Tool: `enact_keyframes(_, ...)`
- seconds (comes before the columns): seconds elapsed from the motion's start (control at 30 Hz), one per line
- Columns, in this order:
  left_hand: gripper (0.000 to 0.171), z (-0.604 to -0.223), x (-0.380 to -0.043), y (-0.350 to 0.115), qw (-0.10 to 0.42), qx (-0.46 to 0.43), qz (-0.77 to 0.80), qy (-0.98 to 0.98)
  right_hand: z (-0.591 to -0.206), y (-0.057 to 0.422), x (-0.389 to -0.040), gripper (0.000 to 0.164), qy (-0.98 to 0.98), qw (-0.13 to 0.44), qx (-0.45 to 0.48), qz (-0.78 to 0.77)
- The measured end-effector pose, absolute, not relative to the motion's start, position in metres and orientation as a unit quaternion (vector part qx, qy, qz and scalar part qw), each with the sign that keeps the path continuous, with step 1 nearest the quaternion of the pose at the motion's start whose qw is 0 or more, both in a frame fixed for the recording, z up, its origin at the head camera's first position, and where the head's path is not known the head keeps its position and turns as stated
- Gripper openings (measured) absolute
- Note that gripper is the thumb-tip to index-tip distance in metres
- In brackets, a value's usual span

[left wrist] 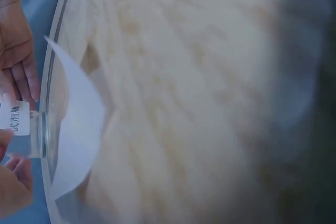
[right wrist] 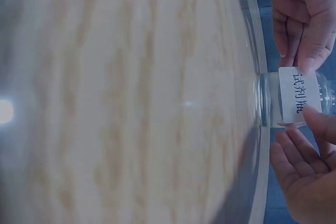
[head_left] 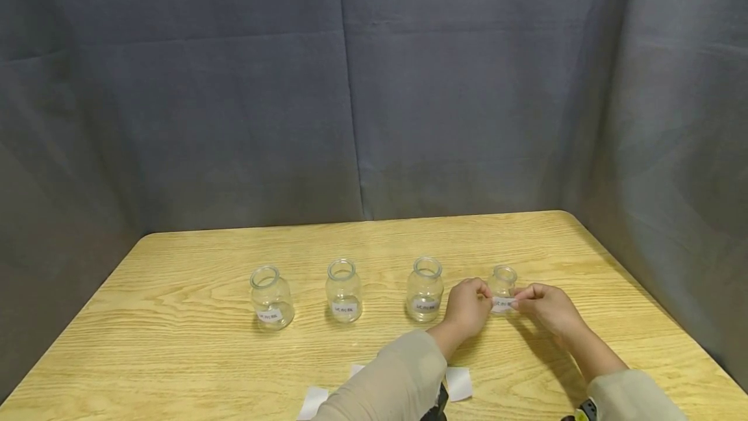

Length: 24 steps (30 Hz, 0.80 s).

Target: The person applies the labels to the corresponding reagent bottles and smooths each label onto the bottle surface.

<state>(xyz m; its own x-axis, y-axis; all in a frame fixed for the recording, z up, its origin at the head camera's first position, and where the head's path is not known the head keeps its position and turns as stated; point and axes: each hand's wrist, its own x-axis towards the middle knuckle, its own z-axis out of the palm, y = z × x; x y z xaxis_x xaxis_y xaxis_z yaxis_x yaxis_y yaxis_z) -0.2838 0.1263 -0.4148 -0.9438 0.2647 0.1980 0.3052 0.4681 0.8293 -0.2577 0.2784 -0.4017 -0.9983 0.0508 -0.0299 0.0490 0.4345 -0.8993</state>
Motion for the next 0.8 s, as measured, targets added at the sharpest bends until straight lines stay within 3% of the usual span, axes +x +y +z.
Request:
enact_keyframes(0.27,0.011,-0.412,-0.282,0.126,0.026,-0.161,-0.493,-0.854,-0.4,0.277,-0.259,0.015,-0.845,0.017,-0.03,0.534)
enact_keyframes(0.43,0.009,-0.412,-0.281,0.126,0.005,-0.16,-0.499,-0.852,-0.402,0.28,-0.258,0.016,-0.831,0.028,-0.021,0.555)
enact_keyframes(0.7,0.018,-0.411,-0.28,0.125,-0.003,-0.164,-0.508,-0.845,-0.403,0.287,-0.261,0.045,-0.839,-0.006,0.032,0.543)
enact_keyframes(0.8,0.027,-0.41,-0.281,0.125,0.001,-0.16,-0.52,-0.839,-0.403,0.289,-0.264,0.047,-0.854,-0.014,0.07,0.515)
